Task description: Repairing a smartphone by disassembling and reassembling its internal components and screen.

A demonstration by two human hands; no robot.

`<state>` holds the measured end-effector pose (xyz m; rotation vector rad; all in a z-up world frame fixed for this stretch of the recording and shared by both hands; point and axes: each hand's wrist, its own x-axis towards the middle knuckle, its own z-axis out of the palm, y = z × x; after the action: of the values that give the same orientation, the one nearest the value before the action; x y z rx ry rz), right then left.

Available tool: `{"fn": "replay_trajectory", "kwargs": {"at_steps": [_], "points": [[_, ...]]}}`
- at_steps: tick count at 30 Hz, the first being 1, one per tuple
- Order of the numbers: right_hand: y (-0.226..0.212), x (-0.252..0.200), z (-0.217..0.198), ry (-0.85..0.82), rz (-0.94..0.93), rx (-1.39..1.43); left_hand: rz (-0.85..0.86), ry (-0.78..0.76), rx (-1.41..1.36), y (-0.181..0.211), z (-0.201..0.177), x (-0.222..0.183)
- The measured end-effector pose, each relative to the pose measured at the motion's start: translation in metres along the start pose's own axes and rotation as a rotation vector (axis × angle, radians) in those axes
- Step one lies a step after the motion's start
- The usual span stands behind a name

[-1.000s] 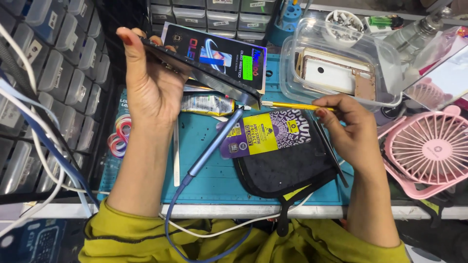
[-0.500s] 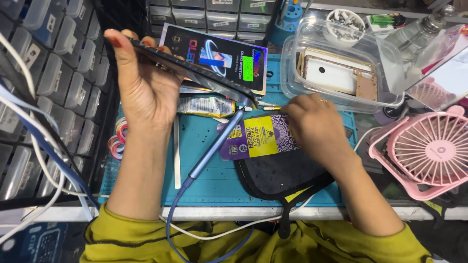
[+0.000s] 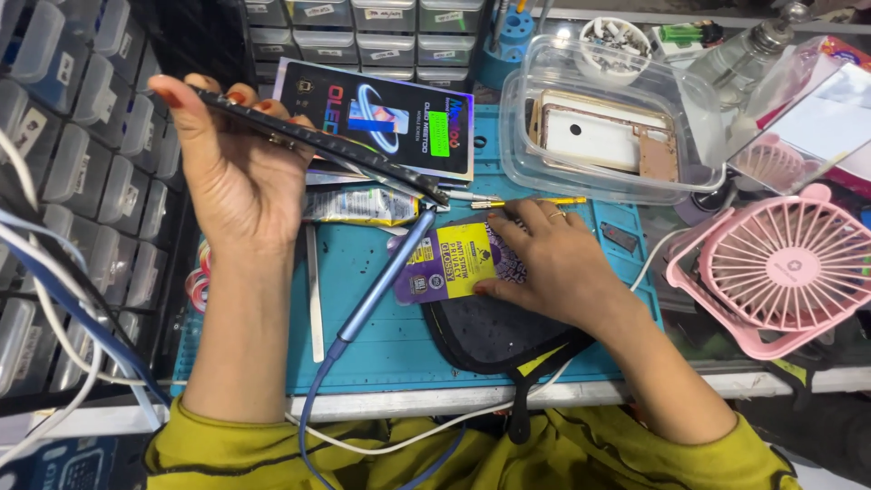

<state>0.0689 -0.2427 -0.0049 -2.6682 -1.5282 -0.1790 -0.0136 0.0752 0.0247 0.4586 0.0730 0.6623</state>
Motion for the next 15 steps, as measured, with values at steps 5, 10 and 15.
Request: {"fn": "replay_trajectory", "kwargs": {"at_steps": [5, 10, 15], "points": [[0.029, 0.018, -0.05, 0.008, -0.068, 0.268, 0.008, 0.019, 0.028, -0.008, 0.0, -0.002], [0.114, 0.093, -0.057, 0.488, 0.058, 0.447, -0.008, -0.369, 0.131, -0.052, -0.006, -0.018], [0.172, 0.157, -0.015, 0.462, 0.15, 0.466, -0.038, -0.592, 0.338, -0.083, 0.008, -0.044]]}}
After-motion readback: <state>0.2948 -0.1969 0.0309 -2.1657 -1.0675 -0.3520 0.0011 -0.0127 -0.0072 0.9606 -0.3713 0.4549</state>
